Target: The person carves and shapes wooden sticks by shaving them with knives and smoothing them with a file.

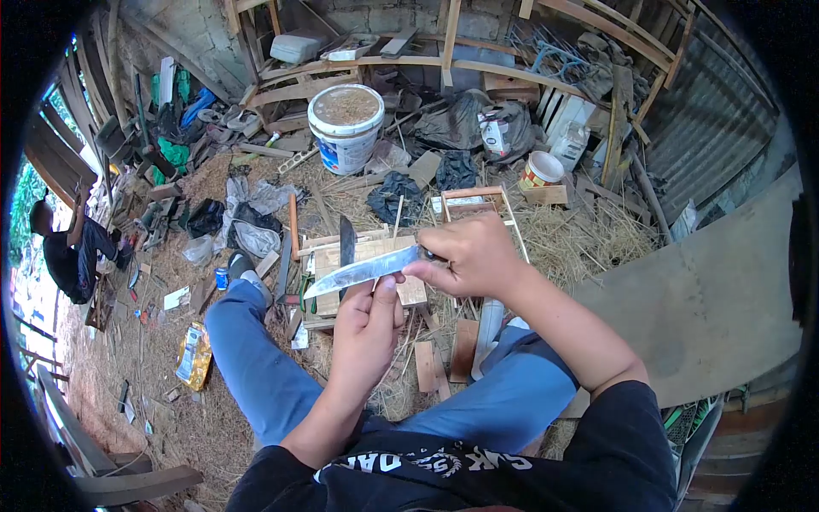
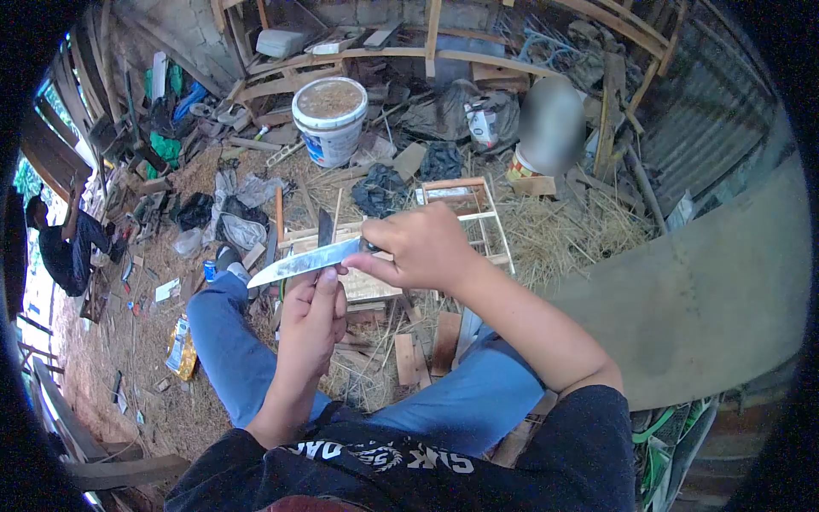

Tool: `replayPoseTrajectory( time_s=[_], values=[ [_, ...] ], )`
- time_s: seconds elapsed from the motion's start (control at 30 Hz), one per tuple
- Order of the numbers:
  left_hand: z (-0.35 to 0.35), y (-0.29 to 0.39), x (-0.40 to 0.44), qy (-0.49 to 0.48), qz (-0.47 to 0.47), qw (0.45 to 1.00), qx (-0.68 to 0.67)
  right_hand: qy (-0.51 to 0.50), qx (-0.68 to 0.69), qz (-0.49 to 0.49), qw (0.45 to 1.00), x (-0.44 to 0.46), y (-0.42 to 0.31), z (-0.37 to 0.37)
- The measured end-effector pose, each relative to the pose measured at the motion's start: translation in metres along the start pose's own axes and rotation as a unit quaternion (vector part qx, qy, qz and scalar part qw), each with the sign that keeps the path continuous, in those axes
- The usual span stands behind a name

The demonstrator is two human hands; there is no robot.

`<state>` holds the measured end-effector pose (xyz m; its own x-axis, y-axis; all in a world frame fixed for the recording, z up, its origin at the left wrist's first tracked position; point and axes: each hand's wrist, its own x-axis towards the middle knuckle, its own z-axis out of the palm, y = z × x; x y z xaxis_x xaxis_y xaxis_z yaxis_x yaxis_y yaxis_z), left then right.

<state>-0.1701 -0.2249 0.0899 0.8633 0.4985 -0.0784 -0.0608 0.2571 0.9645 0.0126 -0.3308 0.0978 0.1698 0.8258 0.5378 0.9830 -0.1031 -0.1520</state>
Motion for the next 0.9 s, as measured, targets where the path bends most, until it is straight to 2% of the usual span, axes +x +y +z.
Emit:
replayPoseTrajectory(
  time_s=[0.07, 0.13, 0.17, 0.2, 0.23, 0.27, 0.33, 0.37, 0.43, 0.5, 0.57, 0.7, 0.77, 0.9],
  values=[
    [-0.002, 0.003, -0.003, -0.027, 0.016, 0.999, 0.007, 0.14, 0.025, 0.068, 0.987, 0.004, 0.027, 0.012],
    [-0.002, 0.003, -0.01, -0.058, 0.028, 0.998, 0.013, 0.059, -0.048, 0.321, 0.944, 0.009, 0.057, -0.022],
    [-0.002, 0.003, -0.013, -0.074, 0.017, 0.997, -0.019, 0.061, -0.053, 0.323, 0.943, 0.007, 0.056, -0.025],
    [-0.001, 0.002, -0.013, -0.087, 0.009, 0.995, -0.054, 0.111, 0.002, 0.309, 0.945, 0.006, 0.055, -0.027],
    [-0.004, -0.001, -0.005, -0.072, 0.03, 0.997, -0.026, 0.158, 0.058, 0.292, 0.941, 0.006, 0.052, -0.028],
    [-0.008, -0.001, -0.003, -0.069, 0.032, 0.997, -0.029, 0.155, 0.058, 0.289, 0.943, 0.004, 0.043, -0.026],
    [-0.01, 0.008, 0.0, -0.064, -0.007, 0.997, -0.051, 0.089, 0.083, 0.166, 0.979, 0.004, 0.018, -0.02],
    [-0.009, 0.008, 0.0, -0.06, 0.002, 0.997, -0.039, 0.088, 0.083, 0.166, 0.979, 0.004, 0.012, -0.016],
    [-0.007, 0.005, 0.001, -0.058, 0.003, 0.997, -0.041, 0.049, 0.057, 0.074, 0.994, 0.003, 0.003, -0.01],
    [-0.009, 0.002, 0.001, -0.054, 0.008, 0.998, -0.043, 0.015, 0.053, 0.055, 0.997, 0.004, -0.008, -0.011],
    [-0.01, -0.001, 0.001, -0.03, -0.03, 0.999, -0.024, -0.013, 0.046, 0.016, 0.999, 0.004, -0.013, -0.01],
    [-0.01, -0.006, 0.002, -0.023, -0.021, 0.999, -0.024, -0.009, 0.042, 0.003, 0.999, 0.005, -0.012, -0.007],
    [-0.009, -0.007, 0.003, -0.02, 0.013, 0.999, 0.026, -0.011, 0.019, -0.003, 1.0, 0.004, -0.009, -0.008],
    [-0.008, -0.005, 0.01, -0.035, 0.027, 0.999, -0.015, 0.009, -0.041, 0.01, 0.999, 0.002, 0.013, 0.0]
  ],
)
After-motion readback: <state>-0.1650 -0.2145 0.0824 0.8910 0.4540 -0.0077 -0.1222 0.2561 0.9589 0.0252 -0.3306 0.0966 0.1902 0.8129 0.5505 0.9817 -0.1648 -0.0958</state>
